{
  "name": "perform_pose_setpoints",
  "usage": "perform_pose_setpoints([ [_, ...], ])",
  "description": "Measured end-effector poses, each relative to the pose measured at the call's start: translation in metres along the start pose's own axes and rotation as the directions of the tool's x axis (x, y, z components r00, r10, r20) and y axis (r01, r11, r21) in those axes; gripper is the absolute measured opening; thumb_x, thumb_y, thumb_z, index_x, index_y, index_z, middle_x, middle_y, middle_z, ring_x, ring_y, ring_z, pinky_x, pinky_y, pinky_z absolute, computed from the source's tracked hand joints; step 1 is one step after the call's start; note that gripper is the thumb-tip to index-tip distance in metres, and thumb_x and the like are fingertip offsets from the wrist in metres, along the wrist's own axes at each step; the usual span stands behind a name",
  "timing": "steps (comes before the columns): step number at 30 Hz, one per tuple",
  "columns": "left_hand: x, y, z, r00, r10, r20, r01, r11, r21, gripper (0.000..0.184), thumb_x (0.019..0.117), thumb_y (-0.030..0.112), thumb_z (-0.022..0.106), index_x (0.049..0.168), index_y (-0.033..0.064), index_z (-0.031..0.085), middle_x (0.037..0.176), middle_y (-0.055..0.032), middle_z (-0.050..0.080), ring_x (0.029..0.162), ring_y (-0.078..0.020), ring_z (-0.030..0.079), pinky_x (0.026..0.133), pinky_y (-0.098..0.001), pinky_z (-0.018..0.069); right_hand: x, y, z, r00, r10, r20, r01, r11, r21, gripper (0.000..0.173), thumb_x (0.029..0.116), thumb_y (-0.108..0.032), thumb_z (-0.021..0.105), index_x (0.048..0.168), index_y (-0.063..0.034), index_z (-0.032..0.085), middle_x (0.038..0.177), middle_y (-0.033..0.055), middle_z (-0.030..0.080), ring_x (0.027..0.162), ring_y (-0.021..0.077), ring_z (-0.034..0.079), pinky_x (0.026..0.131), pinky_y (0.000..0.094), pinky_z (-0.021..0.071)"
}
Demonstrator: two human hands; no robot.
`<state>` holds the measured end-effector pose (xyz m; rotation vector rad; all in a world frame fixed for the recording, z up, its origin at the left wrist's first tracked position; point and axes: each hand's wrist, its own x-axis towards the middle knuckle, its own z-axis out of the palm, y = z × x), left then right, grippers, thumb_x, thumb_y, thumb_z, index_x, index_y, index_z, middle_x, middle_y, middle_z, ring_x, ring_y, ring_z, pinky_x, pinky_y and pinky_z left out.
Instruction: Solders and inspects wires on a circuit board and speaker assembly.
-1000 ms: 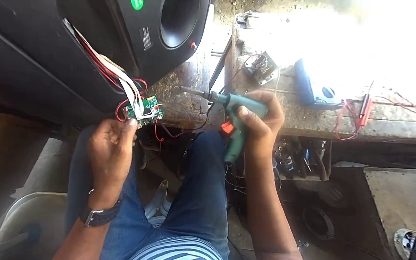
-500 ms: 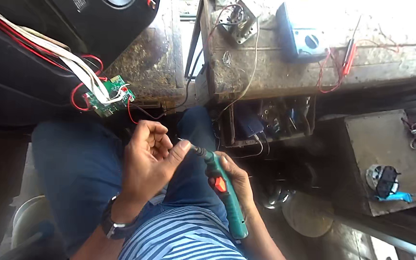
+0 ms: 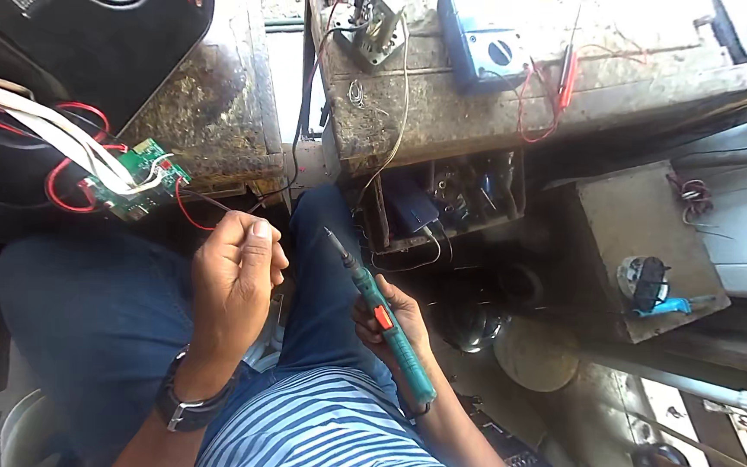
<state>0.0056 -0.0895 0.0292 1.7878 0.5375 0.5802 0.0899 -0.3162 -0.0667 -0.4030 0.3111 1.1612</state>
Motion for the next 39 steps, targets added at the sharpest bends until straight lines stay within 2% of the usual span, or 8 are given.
perform_pose_setpoints([
  [5, -0.012, -0.016, 0.016, 0.965, -0.135, 0.224, 0.159, 0.983, -0.092, 0.022, 0.0991, 0.015, 0.045, 0.098, 0.0088, 0.067, 0.076, -0.0030, 0.069, 0.065, -0.0159, 0.068, 0.061, -0.0311, 0.0602, -0.002, 0.001, 0.014, 0.994, -0.037, -0.103, 0.044, 0.997, 0.068, 0.048, 0.1088, -0.045, 0.032, 0.100, -0.0078, 0.061, 0.069, 0.0050, 0.058, 0.048, 0.0111, 0.052, 0.043, 0.0230, 0.0432],
  [10, -0.019, -0.050, 0.046, 0.837, -0.071, 0.543, 0.197, 0.964, -0.178, 0.067, 0.0988, 0.057, 0.057, 0.139, 0.0036, 0.057, 0.131, -0.0091, 0.064, 0.120, -0.0222, 0.062, 0.099, -0.0380, 0.0538, 0.001, 0.020, 0.045, 0.995, -0.056, -0.078, 0.073, 0.967, 0.244, 0.050, 0.1096, -0.047, 0.027, 0.101, -0.0091, 0.059, 0.070, 0.0023, 0.057, 0.050, 0.0085, 0.051, 0.044, 0.0197, 0.0423],
  [16, -0.021, -0.051, 0.059, 0.766, 0.006, 0.643, 0.384, 0.797, -0.466, 0.055, 0.0950, 0.051, 0.068, 0.127, 0.0055, 0.064, 0.129, -0.0111, 0.067, 0.110, -0.0172, 0.067, 0.091, -0.0272, 0.0574, -0.003, 0.043, 0.067, 0.970, -0.121, -0.211, 0.082, 0.979, -0.186, 0.058, 0.1117, -0.048, 0.018, 0.112, -0.0073, 0.059, 0.080, 0.0080, 0.064, 0.063, 0.0162, 0.063, 0.055, 0.0295, 0.0542],
  [19, -0.023, -0.056, 0.060, 0.796, 0.101, 0.597, 0.348, 0.730, -0.588, 0.044, 0.1016, 0.046, 0.060, 0.124, 0.0085, 0.065, 0.129, -0.0131, 0.067, 0.124, -0.0265, 0.062, 0.110, -0.0404, 0.0491, -0.010, 0.015, 0.052, 0.917, -0.398, 0.038, 0.238, 0.467, -0.852, 0.044, 0.1120, -0.025, 0.033, 0.121, 0.0042, 0.065, 0.097, 0.0102, 0.069, 0.085, 0.0129, 0.067, 0.078, 0.0314, 0.0581],
  [24, -0.019, -0.059, 0.070, 0.868, 0.109, 0.485, 0.247, 0.753, -0.610, 0.036, 0.1047, 0.038, 0.057, 0.127, 0.0100, 0.055, 0.112, -0.0099, 0.070, 0.103, -0.0233, 0.070, 0.095, -0.0389, 0.0583, -0.016, -0.055, 0.045, 0.723, -0.657, 0.214, 0.032, -0.277, -0.960, 0.045, 0.0797, -0.043, 0.085, 0.110, -0.0121, 0.075, 0.100, 0.0045, 0.066, 0.084, 0.0156, 0.065, 0.072, 0.0407, 0.0590],
  [28, -0.019, -0.059, 0.066, 0.878, -0.009, 0.478, 0.270, 0.834, -0.481, 0.038, 0.1061, 0.039, 0.055, 0.124, 0.0057, 0.057, 0.098, -0.0046, 0.069, 0.087, -0.0160, 0.070, 0.080, -0.0311, 0.0619, -0.017, -0.110, 0.053, 0.569, -0.745, 0.349, -0.102, -0.485, -0.869, 0.025, 0.0892, -0.006, 0.064, 0.111, -0.0107, 0.075, 0.106, 0.0077, 0.065, 0.090, 0.0188, 0.066, 0.071, 0.0411, 0.0594],
  [31, -0.023, -0.064, 0.062, 0.838, -0.056, 0.543, 0.323, 0.853, -0.409, 0.039, 0.1053, 0.041, 0.055, 0.119, 0.0042, 0.061, 0.091, -0.0049, 0.068, 0.078, -0.0145, 0.069, 0.072, -0.0279, 0.0608, -0.003, -0.155, 0.044, 0.367, -0.819, 0.442, -0.396, -0.567, -0.722, 0.022, 0.0908, -0.017, 0.063, 0.107, -0.0124, 0.076, 0.115, 0.0091, 0.065, 0.112, 0.0249, 0.061, 0.090, 0.0422, 0.0552],
  [39, -0.025, -0.069, 0.062, 0.802, -0.111, 0.587, 0.392, 0.839, -0.377, 0.038, 0.1053, 0.040, 0.055, 0.116, 0.0037, 0.062, 0.086, -0.0063, 0.068, 0.074, -0.0155, 0.069, 0.068, -0.0284, 0.0609, 0.042, -0.218, 0.008, 0.408, -0.888, 0.213, -0.727, -0.457, -0.513, 0.027, 0.0873, -0.024, 0.069, 0.100, -0.0007, 0.074, 0.138, 0.0209, 0.057, 0.130, 0.0408, 0.050, 0.098, 0.0570, 0.0476],
])
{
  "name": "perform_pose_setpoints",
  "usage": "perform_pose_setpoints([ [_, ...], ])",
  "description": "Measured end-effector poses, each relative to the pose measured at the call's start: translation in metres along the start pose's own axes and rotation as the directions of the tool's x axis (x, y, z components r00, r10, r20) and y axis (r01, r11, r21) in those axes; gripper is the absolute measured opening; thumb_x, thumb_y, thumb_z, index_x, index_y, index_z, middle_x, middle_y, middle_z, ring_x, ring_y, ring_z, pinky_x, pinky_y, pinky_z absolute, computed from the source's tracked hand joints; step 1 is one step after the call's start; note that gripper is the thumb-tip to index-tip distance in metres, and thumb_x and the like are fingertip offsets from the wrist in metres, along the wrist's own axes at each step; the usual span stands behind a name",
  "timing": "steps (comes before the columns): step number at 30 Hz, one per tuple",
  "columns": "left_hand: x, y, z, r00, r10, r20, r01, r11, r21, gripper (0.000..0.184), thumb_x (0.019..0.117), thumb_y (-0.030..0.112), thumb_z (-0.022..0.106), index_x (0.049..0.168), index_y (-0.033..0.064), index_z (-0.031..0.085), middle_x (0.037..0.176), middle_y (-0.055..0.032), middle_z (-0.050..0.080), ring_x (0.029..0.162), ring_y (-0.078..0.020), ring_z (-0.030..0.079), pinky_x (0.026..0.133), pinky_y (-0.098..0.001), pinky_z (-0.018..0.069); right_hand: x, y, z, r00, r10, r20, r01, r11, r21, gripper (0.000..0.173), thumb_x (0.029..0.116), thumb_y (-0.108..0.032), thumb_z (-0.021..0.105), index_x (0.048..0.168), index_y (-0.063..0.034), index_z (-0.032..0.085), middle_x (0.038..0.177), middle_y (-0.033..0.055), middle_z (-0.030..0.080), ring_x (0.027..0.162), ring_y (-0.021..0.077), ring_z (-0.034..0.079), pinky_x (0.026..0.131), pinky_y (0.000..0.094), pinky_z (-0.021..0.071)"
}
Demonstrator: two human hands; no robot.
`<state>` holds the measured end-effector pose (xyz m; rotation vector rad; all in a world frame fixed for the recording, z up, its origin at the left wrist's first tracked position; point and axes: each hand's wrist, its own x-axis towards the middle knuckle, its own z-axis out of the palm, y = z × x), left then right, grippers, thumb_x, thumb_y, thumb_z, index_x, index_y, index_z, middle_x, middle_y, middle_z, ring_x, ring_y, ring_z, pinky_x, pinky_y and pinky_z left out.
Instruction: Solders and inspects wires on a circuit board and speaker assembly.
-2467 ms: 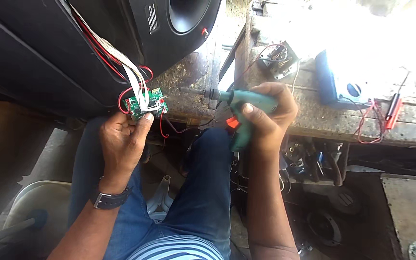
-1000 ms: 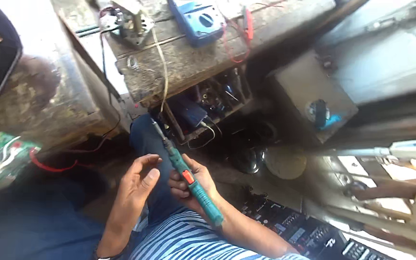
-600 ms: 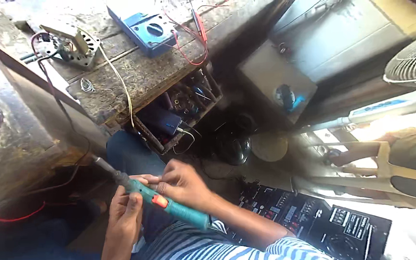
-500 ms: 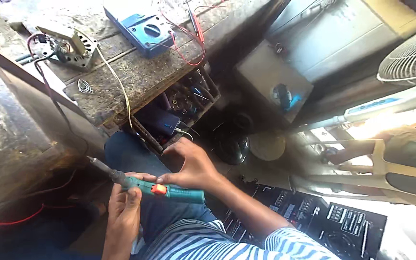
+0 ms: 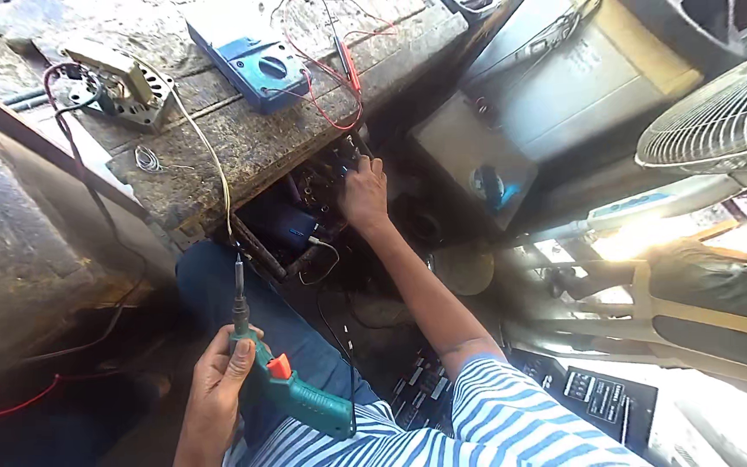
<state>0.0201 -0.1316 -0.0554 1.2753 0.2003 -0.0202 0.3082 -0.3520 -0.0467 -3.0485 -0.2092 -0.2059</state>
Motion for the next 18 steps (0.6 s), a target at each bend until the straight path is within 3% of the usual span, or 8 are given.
perform_pose_setpoints([
  [3, -0.001, 0.001, -0.001, 0.999, -0.037, 0.006, 0.037, 0.998, -0.059, 0.038, 0.1041, 0.040, 0.057, 0.115, 0.0043, 0.064, 0.086, -0.0054, 0.068, 0.073, -0.0137, 0.068, 0.066, -0.0260, 0.0600, 0.005, 0.015, -0.007, 1.000, -0.008, -0.018, 0.009, 0.996, 0.086, 0.031, 0.0933, -0.027, 0.062, 0.103, 0.0003, 0.073, 0.131, 0.0200, 0.061, 0.127, 0.0385, 0.054, 0.098, 0.0561, 0.0483],
  [7, 0.000, -0.002, 0.000, 0.994, -0.108, 0.023, 0.111, 0.978, -0.176, 0.039, 0.1028, 0.041, 0.058, 0.115, 0.0040, 0.065, 0.084, -0.0058, 0.068, 0.070, -0.0124, 0.068, 0.063, -0.0246, 0.0594, -0.008, 0.042, -0.054, 0.997, 0.066, 0.042, -0.073, 0.974, 0.215, 0.039, 0.1007, -0.035, 0.053, 0.107, -0.0006, 0.069, 0.119, 0.0197, 0.063, 0.115, 0.0362, 0.062, 0.091, 0.0559, 0.0525],
  [11, 0.006, -0.005, 0.004, 0.986, -0.140, 0.088, 0.157, 0.960, -0.232, 0.040, 0.1021, 0.042, 0.060, 0.113, 0.0041, 0.065, 0.082, -0.0066, 0.067, 0.067, -0.0126, 0.067, 0.061, -0.0247, 0.0590, -0.042, 0.072, -0.082, 0.985, 0.085, 0.151, -0.149, 0.858, 0.492, 0.037, 0.1054, -0.037, 0.046, 0.103, -0.0056, 0.064, 0.093, 0.0115, 0.065, 0.082, 0.0240, 0.067, 0.074, 0.0482, 0.0564],
  [12, 0.008, -0.005, 0.006, 0.983, -0.149, 0.111, 0.171, 0.957, -0.234, 0.040, 0.1018, 0.043, 0.061, 0.113, 0.0045, 0.065, 0.081, -0.0067, 0.067, 0.067, -0.0126, 0.067, 0.060, -0.0247, 0.0590, -0.057, 0.073, -0.082, 0.989, 0.050, 0.138, -0.119, 0.824, 0.554, 0.039, 0.1043, -0.042, 0.050, 0.102, -0.0058, 0.064, 0.087, 0.0098, 0.064, 0.075, 0.0215, 0.065, 0.068, 0.0451, 0.0563],
  [13, 0.009, -0.004, 0.008, 0.978, -0.161, 0.133, 0.188, 0.956, -0.225, 0.041, 0.1012, 0.044, 0.061, 0.113, 0.0050, 0.066, 0.082, -0.0066, 0.067, 0.067, -0.0125, 0.067, 0.061, -0.0247, 0.0588, -0.075, 0.070, -0.079, 0.995, 0.017, 0.102, -0.077, 0.783, 0.617, 0.041, 0.1012, -0.046, 0.058, 0.097, -0.0059, 0.063, 0.080, 0.0078, 0.059, 0.065, 0.0189, 0.056, 0.059, 0.0411, 0.0488],
  [14, 0.010, -0.004, 0.010, 0.974, -0.171, 0.149, 0.200, 0.957, -0.210, 0.041, 0.1006, 0.045, 0.062, 0.112, 0.0059, 0.066, 0.082, -0.0060, 0.067, 0.067, -0.0121, 0.067, 0.061, -0.0245, 0.0588, -0.095, 0.063, -0.075, 0.996, -0.019, 0.084, -0.042, 0.742, 0.669, 0.041, 0.1003, -0.047, 0.060, 0.096, -0.0069, 0.063, 0.080, 0.0063, 0.056, 0.061, 0.0163, 0.052, 0.053, 0.0365, 0.0452],
  [15, 0.011, -0.004, 0.012, 0.970, -0.181, 0.163, 0.210, 0.960, -0.184, 0.040, 0.1012, 0.045, 0.060, 0.111, 0.0067, 0.067, 0.081, -0.0054, 0.067, 0.067, -0.0118, 0.067, 0.061, -0.0245, 0.0584, -0.114, 0.056, -0.069, 0.993, -0.071, 0.090, -0.016, 0.691, 0.722, 0.038, 0.1015, -0.045, 0.059, 0.100, -0.0074, 0.064, 0.086, 0.0058, 0.058, 0.063, 0.0145, 0.054, 0.053, 0.0335, 0.0477],
  [18, 0.009, -0.006, 0.014, 0.952, -0.266, 0.150, 0.282, 0.955, -0.091, 0.034, 0.1035, 0.039, 0.054, 0.109, 0.0080, 0.067, 0.080, -0.0036, 0.067, 0.069, -0.0117, 0.067, 0.062, -0.0254, 0.0586, -0.163, 0.035, -0.047, 0.962, -0.210, 0.175, -0.046, 0.508, 0.860, 0.031, 0.1053, -0.034, 0.054, 0.112, -0.0054, 0.065, 0.103, 0.0072, 0.066, 0.077, 0.0147, 0.066, 0.065, 0.0343, 0.0603],
])
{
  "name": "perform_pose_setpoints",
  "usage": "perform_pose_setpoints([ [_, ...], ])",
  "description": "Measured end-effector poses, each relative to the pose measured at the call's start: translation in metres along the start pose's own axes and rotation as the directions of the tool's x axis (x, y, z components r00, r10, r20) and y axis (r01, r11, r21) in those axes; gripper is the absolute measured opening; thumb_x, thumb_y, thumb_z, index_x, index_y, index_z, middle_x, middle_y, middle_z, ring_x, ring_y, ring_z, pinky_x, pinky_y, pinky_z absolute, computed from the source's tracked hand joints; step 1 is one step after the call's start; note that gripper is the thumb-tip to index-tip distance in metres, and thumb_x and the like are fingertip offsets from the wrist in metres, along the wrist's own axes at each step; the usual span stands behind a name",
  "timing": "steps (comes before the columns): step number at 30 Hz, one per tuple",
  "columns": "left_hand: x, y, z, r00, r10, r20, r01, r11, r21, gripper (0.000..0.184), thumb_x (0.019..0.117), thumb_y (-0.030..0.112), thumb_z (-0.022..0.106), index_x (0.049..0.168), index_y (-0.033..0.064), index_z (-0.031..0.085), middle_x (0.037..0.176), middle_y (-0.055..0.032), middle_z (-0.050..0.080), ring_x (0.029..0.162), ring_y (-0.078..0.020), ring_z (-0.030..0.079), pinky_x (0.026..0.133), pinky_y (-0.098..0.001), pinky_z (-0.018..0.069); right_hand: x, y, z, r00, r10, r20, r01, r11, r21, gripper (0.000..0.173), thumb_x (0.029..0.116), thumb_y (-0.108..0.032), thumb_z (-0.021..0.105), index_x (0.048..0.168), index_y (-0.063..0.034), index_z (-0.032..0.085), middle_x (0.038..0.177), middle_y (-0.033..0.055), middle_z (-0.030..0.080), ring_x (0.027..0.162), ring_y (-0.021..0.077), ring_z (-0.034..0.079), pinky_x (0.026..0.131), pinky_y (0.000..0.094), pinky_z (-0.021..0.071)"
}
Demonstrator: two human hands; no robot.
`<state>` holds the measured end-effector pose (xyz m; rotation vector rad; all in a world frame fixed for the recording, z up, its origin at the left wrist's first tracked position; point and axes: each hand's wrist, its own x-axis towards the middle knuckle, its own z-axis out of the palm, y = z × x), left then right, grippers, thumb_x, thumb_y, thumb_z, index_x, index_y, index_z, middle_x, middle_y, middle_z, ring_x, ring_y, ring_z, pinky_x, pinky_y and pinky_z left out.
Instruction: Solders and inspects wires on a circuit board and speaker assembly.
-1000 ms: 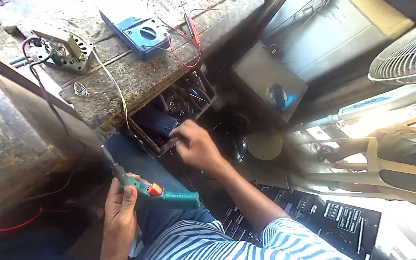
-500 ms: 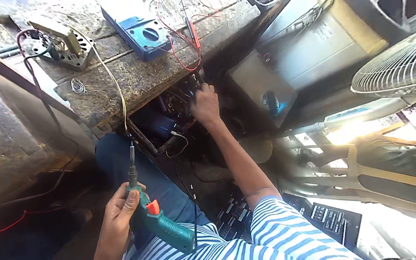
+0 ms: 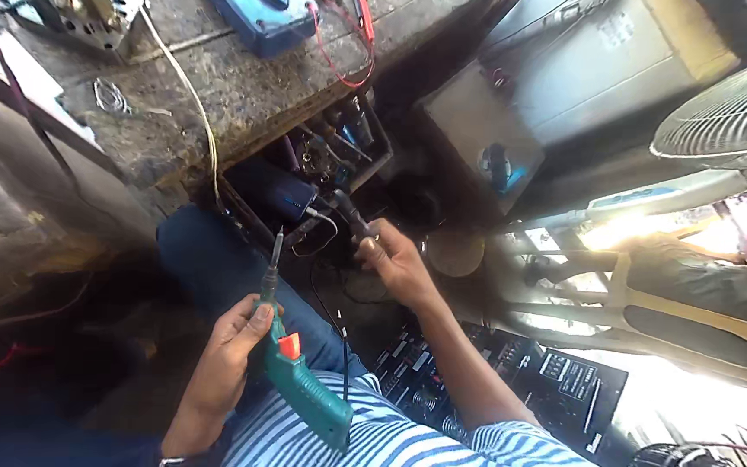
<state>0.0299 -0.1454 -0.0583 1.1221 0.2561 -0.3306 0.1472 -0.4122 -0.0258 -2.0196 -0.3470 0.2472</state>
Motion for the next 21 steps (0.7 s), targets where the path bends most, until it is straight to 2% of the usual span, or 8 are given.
perform_pose_setpoints([
  [3, -0.009, -0.004, -0.003, 0.990, -0.116, -0.078, 0.119, 0.992, 0.037, 0.030, 0.1042, 0.033, 0.051, 0.105, 0.0079, 0.068, 0.083, -0.0036, 0.068, 0.072, -0.0116, 0.067, 0.065, -0.0257, 0.0586, -0.027, 0.013, 0.033, 0.992, 0.022, 0.127, -0.033, 0.996, 0.087, 0.032, 0.1071, -0.033, 0.051, 0.117, -0.0048, 0.065, 0.100, 0.0066, 0.068, 0.078, 0.0139, 0.067, 0.068, 0.0342, 0.0601],
  [5, -0.017, -0.008, -0.005, 0.975, -0.188, -0.114, 0.193, 0.980, 0.036, 0.030, 0.1041, 0.032, 0.051, 0.103, 0.0077, 0.069, 0.084, -0.0049, 0.069, 0.073, -0.0121, 0.067, 0.066, -0.0261, 0.0585, -0.040, 0.023, 0.050, 0.993, -0.023, 0.120, 0.016, 0.998, 0.057, 0.029, 0.1063, -0.030, 0.053, 0.107, -0.0042, 0.067, 0.095, 0.0048, 0.064, 0.076, 0.0114, 0.061, 0.065, 0.0308, 0.0554],
  [9, -0.022, -0.013, -0.006, 0.962, -0.253, -0.103, 0.257, 0.966, 0.030, 0.028, 0.1035, 0.032, 0.052, 0.101, 0.0091, 0.068, 0.085, -0.0065, 0.069, 0.075, -0.0130, 0.068, 0.067, -0.0267, 0.0585, -0.054, 0.034, 0.076, 0.985, -0.169, 0.042, 0.170, 0.985, -0.038, 0.032, 0.1032, -0.031, 0.058, 0.088, -0.0038, 0.065, 0.097, 0.0086, 0.061, 0.082, 0.0147, 0.061, 0.068, 0.0308, 0.0556],
  [13, -0.024, -0.013, -0.007, 0.975, -0.223, -0.003, 0.223, 0.975, 0.019, 0.029, 0.1020, 0.035, 0.054, 0.101, 0.0098, 0.068, 0.081, -0.0059, 0.068, 0.069, -0.0120, 0.067, 0.062, -0.0254, 0.0581, -0.048, 0.033, 0.081, 0.971, -0.235, 0.038, 0.238, 0.963, -0.123, 0.031, 0.1018, -0.029, 0.060, 0.085, -0.0043, 0.067, 0.100, 0.0107, 0.062, 0.086, 0.0169, 0.063, 0.068, 0.0321, 0.0570],
  [18, -0.028, -0.006, -0.009, 0.953, -0.170, 0.250, 0.201, 0.974, -0.102, 0.040, 0.0973, 0.049, 0.066, 0.108, 0.0099, 0.070, 0.081, -0.0021, 0.067, 0.064, -0.0074, 0.064, 0.057, -0.0209, 0.0567, -0.025, 0.042, 0.054, 0.970, -0.231, -0.072, 0.210, 0.951, -0.228, 0.031, 0.1020, -0.025, 0.059, 0.080, -0.0033, 0.064, 0.098, 0.0120, 0.062, 0.081, 0.0179, 0.062, 0.065, 0.0330, 0.0555],
  [21, -0.026, -0.008, -0.003, 0.962, -0.173, 0.212, 0.201, 0.972, -0.119, 0.037, 0.0994, 0.045, 0.063, 0.105, 0.0089, 0.070, 0.078, -0.0029, 0.066, 0.063, -0.0080, 0.064, 0.058, -0.0210, 0.0569, -0.029, 0.028, 0.047, 0.940, -0.313, -0.132, 0.279, 0.933, -0.227, 0.031, 0.1004, -0.021, 0.057, 0.075, -0.0038, 0.060, 0.097, 0.0132, 0.062, 0.087, 0.0194, 0.063, 0.069, 0.0309, 0.0549],
])
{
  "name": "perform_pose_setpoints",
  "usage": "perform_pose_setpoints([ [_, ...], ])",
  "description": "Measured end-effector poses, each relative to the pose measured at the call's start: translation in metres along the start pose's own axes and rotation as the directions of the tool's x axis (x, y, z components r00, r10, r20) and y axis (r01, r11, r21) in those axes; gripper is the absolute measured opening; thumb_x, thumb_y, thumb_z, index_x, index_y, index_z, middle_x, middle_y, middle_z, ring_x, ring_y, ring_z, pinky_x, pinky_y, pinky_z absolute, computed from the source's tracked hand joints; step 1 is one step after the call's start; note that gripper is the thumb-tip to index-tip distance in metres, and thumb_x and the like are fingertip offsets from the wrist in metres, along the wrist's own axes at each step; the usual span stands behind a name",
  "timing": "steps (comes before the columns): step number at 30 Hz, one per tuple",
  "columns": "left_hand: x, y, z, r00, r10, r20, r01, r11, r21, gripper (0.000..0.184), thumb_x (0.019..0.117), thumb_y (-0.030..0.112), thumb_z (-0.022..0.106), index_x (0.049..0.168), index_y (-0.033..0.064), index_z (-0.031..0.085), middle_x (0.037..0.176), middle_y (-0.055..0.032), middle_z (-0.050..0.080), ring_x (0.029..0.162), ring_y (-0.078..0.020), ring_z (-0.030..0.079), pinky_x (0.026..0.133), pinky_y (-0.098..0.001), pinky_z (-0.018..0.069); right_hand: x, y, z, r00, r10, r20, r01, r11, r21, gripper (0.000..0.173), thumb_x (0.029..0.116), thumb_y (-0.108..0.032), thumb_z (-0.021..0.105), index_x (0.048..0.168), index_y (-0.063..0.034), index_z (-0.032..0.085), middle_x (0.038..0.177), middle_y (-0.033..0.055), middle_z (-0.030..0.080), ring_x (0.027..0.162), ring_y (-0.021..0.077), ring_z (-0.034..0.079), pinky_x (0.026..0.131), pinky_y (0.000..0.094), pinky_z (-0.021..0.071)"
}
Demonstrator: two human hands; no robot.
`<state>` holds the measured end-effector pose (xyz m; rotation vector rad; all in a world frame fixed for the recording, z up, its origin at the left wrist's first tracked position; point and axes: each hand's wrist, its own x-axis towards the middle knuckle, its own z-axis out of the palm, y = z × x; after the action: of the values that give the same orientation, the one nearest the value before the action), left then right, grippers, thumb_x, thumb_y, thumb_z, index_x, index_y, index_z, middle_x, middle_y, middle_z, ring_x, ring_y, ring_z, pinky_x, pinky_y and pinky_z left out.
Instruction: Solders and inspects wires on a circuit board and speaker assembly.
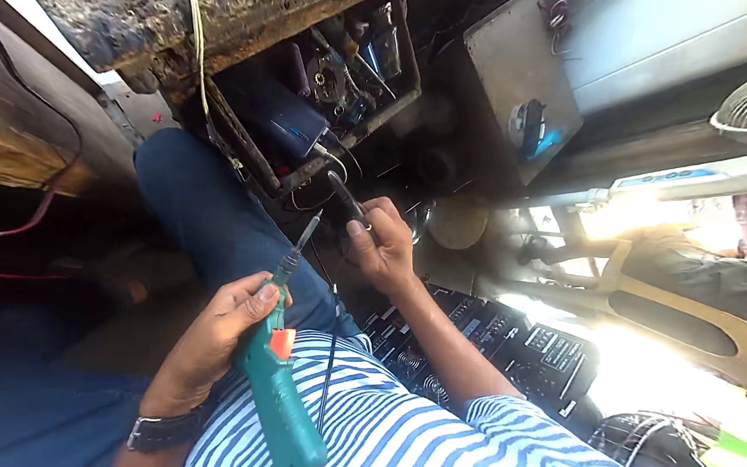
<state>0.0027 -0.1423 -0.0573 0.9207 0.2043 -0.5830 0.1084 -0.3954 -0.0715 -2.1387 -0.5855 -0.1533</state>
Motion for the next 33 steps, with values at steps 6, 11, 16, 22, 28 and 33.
perform_pose_setpoints([
  [6, -0.001, -0.003, 0.001, 1.000, 0.011, -0.002, -0.011, 0.990, 0.140, 0.038, 0.1011, 0.046, 0.059, 0.106, 0.0102, 0.069, 0.077, -0.0020, 0.064, 0.061, -0.0085, 0.063, 0.056, -0.0217, 0.0560, -0.010, 0.001, -0.010, 0.991, 0.034, 0.127, -0.023, 0.996, -0.084, 0.029, 0.1003, -0.026, 0.061, 0.080, -0.0048, 0.066, 0.098, 0.0117, 0.064, 0.085, 0.0186, 0.064, 0.067, 0.0340, 0.0571],
  [11, -0.001, 0.002, 0.006, 0.997, 0.042, -0.065, -0.026, 0.974, 0.223, 0.035, 0.1024, 0.043, 0.056, 0.103, 0.0107, 0.069, 0.076, -0.0022, 0.065, 0.062, -0.0093, 0.064, 0.056, -0.0224, 0.0564, -0.007, -0.008, -0.027, 0.998, 0.006, 0.068, 0.001, 0.994, -0.108, 0.029, 0.0997, -0.022, 0.059, 0.077, -0.0041, 0.063, 0.097, 0.0124, 0.063, 0.089, 0.0196, 0.064, 0.070, 0.0333, 0.0566],
  [16, -0.002, 0.000, 0.005, 0.998, 0.050, -0.030, -0.039, 0.956, 0.290, 0.037, 0.1027, 0.046, 0.055, 0.103, 0.0113, 0.069, 0.076, -0.0018, 0.064, 0.062, -0.0096, 0.063, 0.055, -0.0222, 0.0551, -0.007, -0.004, -0.027, 0.984, 0.033, 0.177, -0.009, 0.990, -0.140, 0.029, 0.1004, -0.026, 0.061, 0.079, -0.0056, 0.065, 0.094, 0.0104, 0.063, 0.082, 0.0187, 0.064, 0.064, 0.0347, 0.0564],
  [22, -0.004, 0.007, 0.008, 0.990, 0.082, -0.115, -0.028, 0.913, 0.408, 0.033, 0.1041, 0.041, 0.052, 0.101, 0.0128, 0.070, 0.078, -0.0021, 0.066, 0.064, -0.0106, 0.065, 0.056, -0.0227, 0.0559, -0.008, -0.024, -0.035, 0.979, 0.040, 0.202, -0.010, 0.989, -0.148, 0.029, 0.1004, -0.026, 0.060, 0.080, -0.0066, 0.065, 0.095, 0.0096, 0.063, 0.087, 0.0194, 0.064, 0.068, 0.0350, 0.0568],
  [28, -0.007, 0.013, 0.007, 0.982, 0.141, -0.127, -0.058, 0.860, 0.508, 0.030, 0.1033, 0.038, 0.055, 0.102, 0.0134, 0.070, 0.078, -0.0005, 0.067, 0.066, -0.0093, 0.065, 0.057, -0.0217, 0.0555, -0.001, -0.010, -0.046, 0.975, 0.102, 0.198, -0.057, 0.973, -0.225, 0.031, 0.1028, -0.029, 0.059, 0.083, -0.0063, 0.064, 0.091, 0.0084, 0.059, 0.077, 0.0181, 0.060, 0.063, 0.0360, 0.0522],
  [33, -0.007, 0.013, 0.007, 0.984, 0.140, -0.106, -0.063, 0.846, 0.529, 0.031, 0.1042, 0.039, 0.054, 0.103, 0.0121, 0.070, 0.078, -0.0002, 0.067, 0.066, -0.0090, 0.065, 0.058, -0.0217, 0.0557, -0.005, -0.027, -0.035, 0.966, 0.034, 0.255, 0.000, 0.991, -0.135, 0.029, 0.1013, -0.028, 0.060, 0.083, -0.0066, 0.066, 0.092, 0.0088, 0.063, 0.082, 0.0186, 0.063, 0.065, 0.0352, 0.0552],
])
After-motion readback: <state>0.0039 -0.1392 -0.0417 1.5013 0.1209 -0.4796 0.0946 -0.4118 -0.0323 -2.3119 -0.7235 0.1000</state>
